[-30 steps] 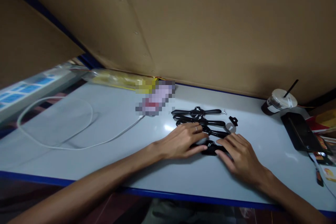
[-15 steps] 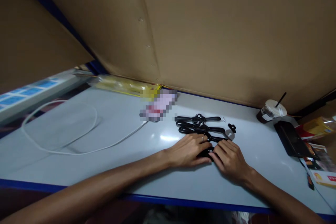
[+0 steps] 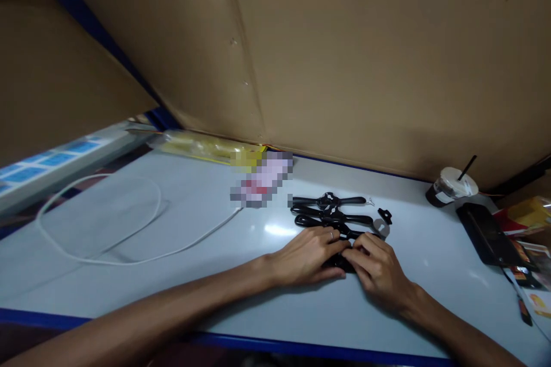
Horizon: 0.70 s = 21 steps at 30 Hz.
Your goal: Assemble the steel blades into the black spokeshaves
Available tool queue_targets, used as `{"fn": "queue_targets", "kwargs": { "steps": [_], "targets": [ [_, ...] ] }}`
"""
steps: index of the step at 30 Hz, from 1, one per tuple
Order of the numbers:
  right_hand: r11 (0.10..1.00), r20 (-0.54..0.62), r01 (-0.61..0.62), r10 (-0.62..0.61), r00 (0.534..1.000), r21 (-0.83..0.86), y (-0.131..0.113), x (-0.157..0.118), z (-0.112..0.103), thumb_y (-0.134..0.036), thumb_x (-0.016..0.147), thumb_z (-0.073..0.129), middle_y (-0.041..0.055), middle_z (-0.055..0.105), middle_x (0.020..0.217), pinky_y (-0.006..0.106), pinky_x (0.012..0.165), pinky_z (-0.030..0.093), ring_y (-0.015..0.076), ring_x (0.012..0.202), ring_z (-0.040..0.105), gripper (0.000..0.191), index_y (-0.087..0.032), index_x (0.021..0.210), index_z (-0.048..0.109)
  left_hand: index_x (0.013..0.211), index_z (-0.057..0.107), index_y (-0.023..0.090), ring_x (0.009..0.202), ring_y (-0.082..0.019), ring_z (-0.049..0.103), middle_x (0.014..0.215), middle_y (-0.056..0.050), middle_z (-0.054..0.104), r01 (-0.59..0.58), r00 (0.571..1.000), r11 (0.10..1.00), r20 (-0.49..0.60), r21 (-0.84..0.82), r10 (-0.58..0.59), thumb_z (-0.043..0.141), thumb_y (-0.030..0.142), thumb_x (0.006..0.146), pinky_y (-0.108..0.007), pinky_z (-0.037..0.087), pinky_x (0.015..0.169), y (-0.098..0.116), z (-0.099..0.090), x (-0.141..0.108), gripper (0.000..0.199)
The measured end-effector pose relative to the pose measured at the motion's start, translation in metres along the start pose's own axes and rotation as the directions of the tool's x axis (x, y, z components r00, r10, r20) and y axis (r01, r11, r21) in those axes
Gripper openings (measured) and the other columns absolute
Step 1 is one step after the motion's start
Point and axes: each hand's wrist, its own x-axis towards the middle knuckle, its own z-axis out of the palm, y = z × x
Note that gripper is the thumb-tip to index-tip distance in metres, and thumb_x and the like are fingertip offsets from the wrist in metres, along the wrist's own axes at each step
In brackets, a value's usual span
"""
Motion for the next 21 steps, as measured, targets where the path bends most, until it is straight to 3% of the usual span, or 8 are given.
{"fn": "queue_targets", "kwargs": {
  "steps": [6, 16, 21],
  "targets": [
    [0.999, 0.023, -0.015, 0.014, 1.000, 0.050, 0.002, 0.000, -0.011, -0.014, 0.102, 0.052, 0.0096, 0.070, 0.095, 0.038, 0.077, 0.053, 0.0217, 0.086, 0.060, 0.021, -0.015, 0.107, 0.072, 0.126, 0.063, 0.016, 0.087, -0.025, 0.068, 0.102, -0.010, 0.070, 0.007, 1.000, 0.998, 0.029, -0.063, -0.005, 0.063, 0.048, 0.099, -0.037, 0.055, 0.073, -0.003, -0.002, -0.004, 0.042],
    [1.000, 0.052, -0.019, 0.019, 0.998, -0.006, -0.001, 0.000, -0.009, -0.017, 0.101, 0.057, 0.0078, 0.066, 0.080, 0.038, 0.071, 0.050, 0.0211, 0.076, 0.056, 0.024, -0.016, 0.081, 0.069, 0.135, 0.060, 0.013, 0.089, -0.027, 0.068, 0.104, -0.013, 0.070, -0.001, 0.999, 0.997, 0.037, -0.081, 0.004, 0.056, 0.045, 0.102, -0.039, 0.056, 0.075, -0.002, -0.005, -0.002, 0.046],
    [0.999, 0.032, -0.048, 0.048, 0.998, 0.001, -0.003, 0.000, -0.007, -0.011, 0.100, 0.051, 0.0077, 0.066, 0.084, 0.035, 0.066, 0.050, 0.0208, 0.076, 0.057, 0.024, -0.015, 0.102, 0.075, 0.131, 0.062, 0.014, 0.089, -0.026, 0.068, 0.104, -0.012, 0.070, -0.009, 0.999, 0.997, 0.032, -0.080, 0.011, 0.056, 0.045, 0.102, -0.039, 0.056, 0.076, -0.002, -0.006, -0.001, 0.043]
  ]
}}
